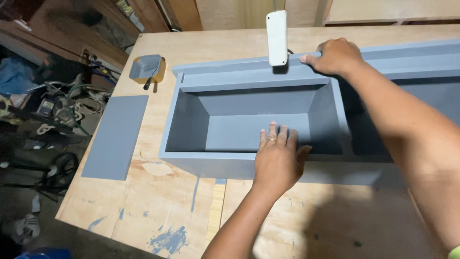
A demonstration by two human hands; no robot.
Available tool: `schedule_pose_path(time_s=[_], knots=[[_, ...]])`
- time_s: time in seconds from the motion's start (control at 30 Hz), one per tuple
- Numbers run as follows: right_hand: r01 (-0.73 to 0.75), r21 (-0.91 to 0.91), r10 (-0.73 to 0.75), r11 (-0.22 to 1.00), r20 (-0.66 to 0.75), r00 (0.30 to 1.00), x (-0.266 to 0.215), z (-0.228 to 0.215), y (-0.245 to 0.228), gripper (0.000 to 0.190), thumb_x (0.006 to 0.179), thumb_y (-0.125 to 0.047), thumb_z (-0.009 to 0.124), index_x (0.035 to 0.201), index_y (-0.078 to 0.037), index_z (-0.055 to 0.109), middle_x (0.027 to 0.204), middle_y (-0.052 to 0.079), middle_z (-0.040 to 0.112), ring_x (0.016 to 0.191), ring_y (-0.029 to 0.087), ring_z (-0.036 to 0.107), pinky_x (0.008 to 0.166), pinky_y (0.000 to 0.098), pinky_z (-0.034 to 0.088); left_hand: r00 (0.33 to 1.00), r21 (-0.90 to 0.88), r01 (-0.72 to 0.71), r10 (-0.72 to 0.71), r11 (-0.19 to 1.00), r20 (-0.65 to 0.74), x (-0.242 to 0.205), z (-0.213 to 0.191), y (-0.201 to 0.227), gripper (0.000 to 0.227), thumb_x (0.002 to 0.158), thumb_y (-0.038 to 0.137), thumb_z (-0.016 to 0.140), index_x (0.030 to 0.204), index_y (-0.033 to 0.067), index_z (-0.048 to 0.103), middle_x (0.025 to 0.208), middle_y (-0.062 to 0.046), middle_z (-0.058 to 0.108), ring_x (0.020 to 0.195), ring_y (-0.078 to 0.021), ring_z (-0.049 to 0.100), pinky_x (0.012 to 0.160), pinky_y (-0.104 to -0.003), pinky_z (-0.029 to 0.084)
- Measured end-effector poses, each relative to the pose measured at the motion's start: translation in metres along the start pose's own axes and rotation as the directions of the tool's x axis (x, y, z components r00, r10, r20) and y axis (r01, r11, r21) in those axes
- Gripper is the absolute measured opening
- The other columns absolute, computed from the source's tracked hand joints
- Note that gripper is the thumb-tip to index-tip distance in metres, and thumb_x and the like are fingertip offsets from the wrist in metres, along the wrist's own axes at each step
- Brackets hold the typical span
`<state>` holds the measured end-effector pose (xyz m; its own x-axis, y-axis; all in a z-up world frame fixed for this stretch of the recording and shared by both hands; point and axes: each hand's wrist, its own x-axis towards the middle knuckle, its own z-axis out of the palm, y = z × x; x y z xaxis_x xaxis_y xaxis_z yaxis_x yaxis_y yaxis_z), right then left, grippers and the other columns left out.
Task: The person wipes a small gray rectangular panel on a wooden workbench with their hands, then moves it aside. They then wipe a larger gray rectangular panel on the same workbench. The person also briefly handles a gray cabinet-like structure.
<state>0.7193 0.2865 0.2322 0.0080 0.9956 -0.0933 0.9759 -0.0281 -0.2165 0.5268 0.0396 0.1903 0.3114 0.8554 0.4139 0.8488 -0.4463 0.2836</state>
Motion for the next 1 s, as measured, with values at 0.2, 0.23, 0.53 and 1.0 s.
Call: schedule_pose_path(time_s=[0.2, 0.23, 0.53, 1.0], knots=[[-0.050, 0.009, 0.049, 0.999, 0.059, 0.997, -0.024, -0.020, -0.012, 0.079, 0.097, -0.074, 0.051, 0.140, -0.010, 0.066, 0.136, 0.021, 0.065, 0.126, 0.045, 0.058, 0.095, 0.0514, 0.051, 0.991, 0.023, 0.051, -0.054, 0.998, 0.126, -0.010, 0.003, 0.003, 0.050, 0.101, 0.042, 0.051, 0.125, -0.0008, 0.063, 0.130, -0.033, 0.062, 0.134, -0.0546, 0.049, 0.101, -0.058, 0.040], [-0.055, 0.001, 0.055, 0.998, 0.070, 0.996, -0.029, -0.019, -0.010, 0.079, 0.097, -0.074, 0.051, 0.140, -0.010, 0.066, 0.136, 0.021, 0.065, 0.126, 0.045, 0.058, 0.095, 0.0514, 0.051, 0.989, 0.012, 0.056, -0.058, 0.998, 0.135, -0.017, -0.001, 0.005, 0.050, 0.101, 0.042, 0.051, 0.125, -0.0008, 0.063, 0.130, -0.033, 0.062, 0.134, -0.0546, 0.049, 0.101, -0.058, 0.040], [0.033, -0.136, -0.041, 0.990, -0.051, 0.998, -0.079, -0.026, 0.000, 0.079, 0.100, -0.077, 0.044, 0.131, -0.009, 0.070, 0.116, 0.025, 0.074, 0.114, 0.047, 0.065, 0.090, 0.0532, 0.051, 0.999, 0.018, 0.003, -0.002, 1.000, -0.045, -0.061, -0.008, 0.028, 0.044, 0.100, 0.037, 0.058, 0.120, -0.0015, 0.065, 0.120, -0.028, 0.068, 0.123, -0.0518, 0.059, 0.102, -0.059, 0.044], [0.215, -0.162, -0.267, 0.963, -0.479, 0.836, -0.239, -0.028, 0.004, 0.063, 0.105, -0.067, 0.064, 0.104, -0.005, 0.077, 0.096, 0.016, 0.074, 0.105, 0.038, 0.065, 0.095, 0.0453, 0.041, 0.987, -0.402, 0.105, -0.143, 0.909, -0.066, -0.158, -0.048, 0.061, 0.041, 0.096, 0.029, 0.064, 0.121, -0.0036, 0.069, 0.128, -0.021, 0.070, 0.126, -0.0384, 0.063, 0.108, -0.047, 0.048]])
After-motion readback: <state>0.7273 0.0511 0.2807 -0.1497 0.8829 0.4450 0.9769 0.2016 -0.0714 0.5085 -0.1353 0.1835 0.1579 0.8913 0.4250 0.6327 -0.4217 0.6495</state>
